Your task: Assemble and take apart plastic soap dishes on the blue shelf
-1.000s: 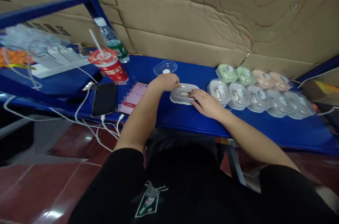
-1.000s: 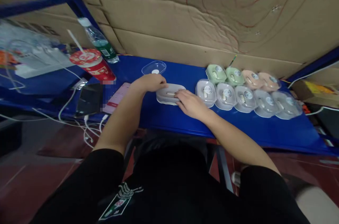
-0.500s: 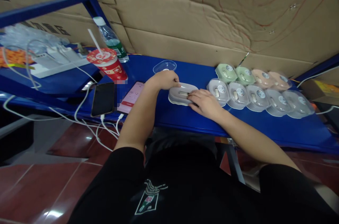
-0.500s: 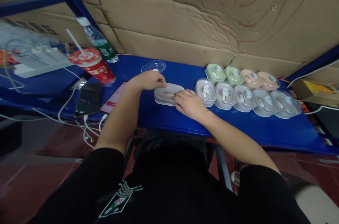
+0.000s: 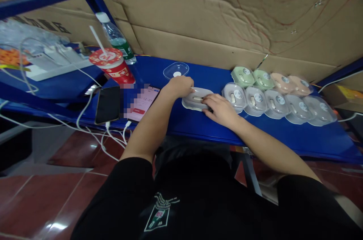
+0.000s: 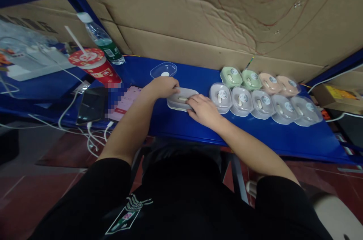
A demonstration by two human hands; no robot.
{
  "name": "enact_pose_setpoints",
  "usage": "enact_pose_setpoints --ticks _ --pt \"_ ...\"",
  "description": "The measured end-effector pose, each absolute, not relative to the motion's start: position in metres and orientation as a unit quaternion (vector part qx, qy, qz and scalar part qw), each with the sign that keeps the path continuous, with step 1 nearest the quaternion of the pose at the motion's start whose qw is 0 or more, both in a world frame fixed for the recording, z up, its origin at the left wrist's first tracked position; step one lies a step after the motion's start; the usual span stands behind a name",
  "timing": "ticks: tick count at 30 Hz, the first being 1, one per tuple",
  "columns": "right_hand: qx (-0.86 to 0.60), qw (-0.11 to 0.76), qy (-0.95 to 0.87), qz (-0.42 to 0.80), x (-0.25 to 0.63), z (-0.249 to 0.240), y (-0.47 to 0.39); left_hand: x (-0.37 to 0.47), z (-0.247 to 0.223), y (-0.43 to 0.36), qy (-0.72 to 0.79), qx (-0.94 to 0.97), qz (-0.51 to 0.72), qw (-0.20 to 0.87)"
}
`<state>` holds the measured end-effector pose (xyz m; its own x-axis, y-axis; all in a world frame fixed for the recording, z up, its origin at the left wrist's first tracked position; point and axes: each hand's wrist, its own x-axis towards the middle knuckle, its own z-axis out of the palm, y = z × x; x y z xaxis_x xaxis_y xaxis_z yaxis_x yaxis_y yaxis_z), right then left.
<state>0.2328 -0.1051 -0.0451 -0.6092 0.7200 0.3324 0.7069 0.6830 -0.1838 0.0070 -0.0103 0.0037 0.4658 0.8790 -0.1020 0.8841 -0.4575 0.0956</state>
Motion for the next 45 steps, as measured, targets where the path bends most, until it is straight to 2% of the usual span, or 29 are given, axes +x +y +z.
enact_pose_setpoints --ticks 8,17,20,26,31,34,39,45 --pt "-0.433 0.172 -0.885 -0.026 0.229 -0.051 -0.107 0.01 0.012 -0.019 0.539 0.839 0.02 0.078" --pt "-0.41 0.161 -0.898 0.011 0.231 -0.051 -0.104 0.003 -0.001 -0.002 0.534 0.839 0.003 0.104" --pt "-0.403 0.159 -0.901 0.022 0.23 -0.05 -0.104 0.0 -0.006 0.005 0.542 0.833 0.031 0.105" --pt "-0.391 0.172 -0.903 0.041 0.228 -0.049 -0.104 -0.016 -0.006 0.013 0.627 0.759 0.168 0.051" --pt "-0.376 0.183 -0.908 0.035 0.232 -0.051 -0.103 -0.033 -0.013 0.026 0.676 0.734 0.045 0.049" --pt "-0.374 0.193 -0.906 0.035 0.235 -0.051 -0.102 -0.032 -0.014 0.027 0.66 0.748 0.038 0.049" --pt "-0.382 0.244 -0.891 0.03 0.237 -0.046 -0.102 -0.023 0.0 0.01 0.624 0.766 0.147 0.053" --pt "-0.44 0.297 -0.847 0.007 0.24 -0.044 -0.101 -0.013 0.017 -0.009 0.492 0.795 0.336 0.112"
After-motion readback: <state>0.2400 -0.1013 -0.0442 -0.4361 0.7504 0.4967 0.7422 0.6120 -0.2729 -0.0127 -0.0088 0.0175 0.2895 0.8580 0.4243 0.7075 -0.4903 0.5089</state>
